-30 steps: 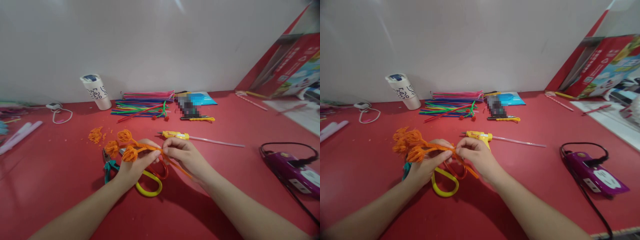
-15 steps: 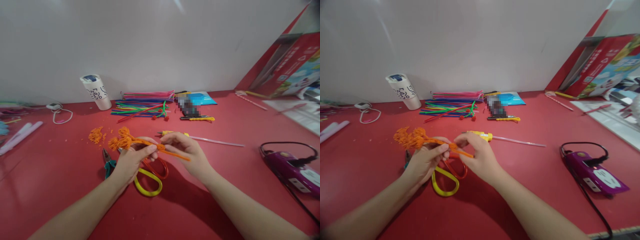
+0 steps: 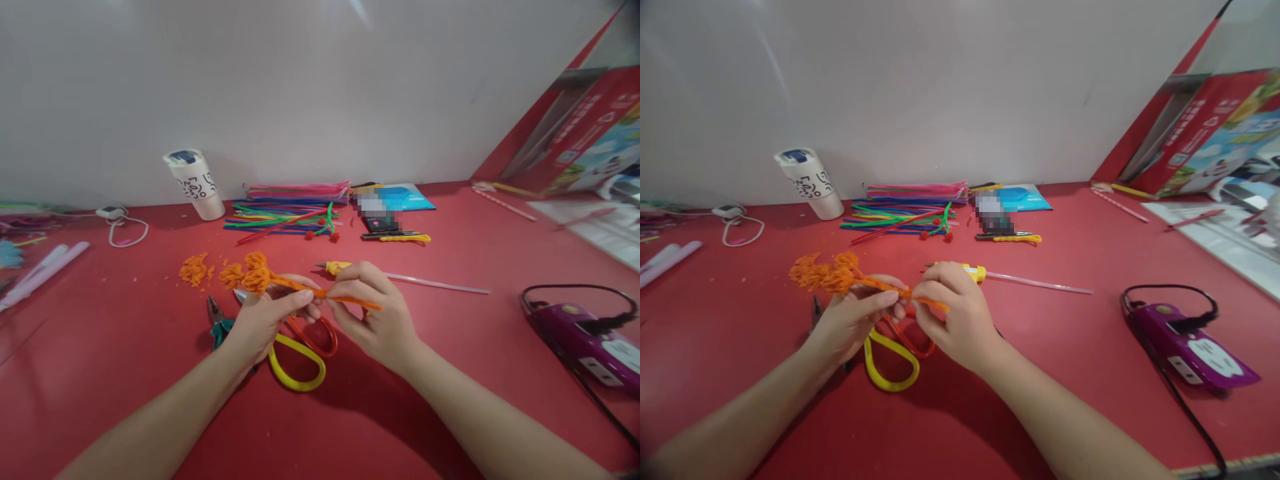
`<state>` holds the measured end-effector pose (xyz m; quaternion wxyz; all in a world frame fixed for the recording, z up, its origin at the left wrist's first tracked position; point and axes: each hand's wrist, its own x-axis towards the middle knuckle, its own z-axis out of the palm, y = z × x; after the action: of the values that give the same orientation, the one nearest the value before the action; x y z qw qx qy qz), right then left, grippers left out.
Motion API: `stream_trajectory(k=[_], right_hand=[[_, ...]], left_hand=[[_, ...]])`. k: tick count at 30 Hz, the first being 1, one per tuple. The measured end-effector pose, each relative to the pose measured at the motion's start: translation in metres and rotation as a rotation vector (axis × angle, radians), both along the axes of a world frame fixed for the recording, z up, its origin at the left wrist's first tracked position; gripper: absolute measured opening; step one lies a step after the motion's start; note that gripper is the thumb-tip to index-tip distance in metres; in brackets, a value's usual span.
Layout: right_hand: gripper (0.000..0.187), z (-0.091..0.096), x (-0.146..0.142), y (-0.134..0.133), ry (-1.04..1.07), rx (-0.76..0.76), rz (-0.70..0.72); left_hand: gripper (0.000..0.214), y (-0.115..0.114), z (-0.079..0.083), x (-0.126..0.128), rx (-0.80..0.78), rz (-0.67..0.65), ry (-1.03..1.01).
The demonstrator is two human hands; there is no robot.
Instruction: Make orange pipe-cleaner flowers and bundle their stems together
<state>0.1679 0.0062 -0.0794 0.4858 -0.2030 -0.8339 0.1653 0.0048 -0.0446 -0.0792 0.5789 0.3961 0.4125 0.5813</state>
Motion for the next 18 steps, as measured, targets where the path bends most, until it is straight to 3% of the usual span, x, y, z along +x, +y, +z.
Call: stream_trajectory(k=[3,6,8,14,16,18], right_hand=[[0.015,0.0,-0.001,0.0,0.076,-0.24,0.057],[0.015,-0.002,-0.003,0.0,0.126,-0.312,0.063],[0.015,-0.003,-0.003,-0.001,0.099,-0.208,0.006],[0.012,-0.01,-0.001,-0.004,-0.132,0.412,-0.095],[0.012,-0.01,-0.001,-0.004,-0.214,0.507,-0.069],[0.013,-0.009,-0.001,-0.004,-0.215,0.45,-0.039]], left_hand=[[0.006,0.001,-0.001,0.0,-0.001,-0.015,0.015],[0.007,0.001,-0.005,0.003,-0.027,0.077,0.026],[0.009,0.0,-0.007,0.007,-0.045,0.131,0.032],[0.013,-0.003,-0.008,0.013,0.043,0.26,0.292],[0.012,-0.004,-0.009,0.014,0.091,0.317,0.435],[0.008,-0.005,-0.008,0.015,0.145,0.361,0.559]])
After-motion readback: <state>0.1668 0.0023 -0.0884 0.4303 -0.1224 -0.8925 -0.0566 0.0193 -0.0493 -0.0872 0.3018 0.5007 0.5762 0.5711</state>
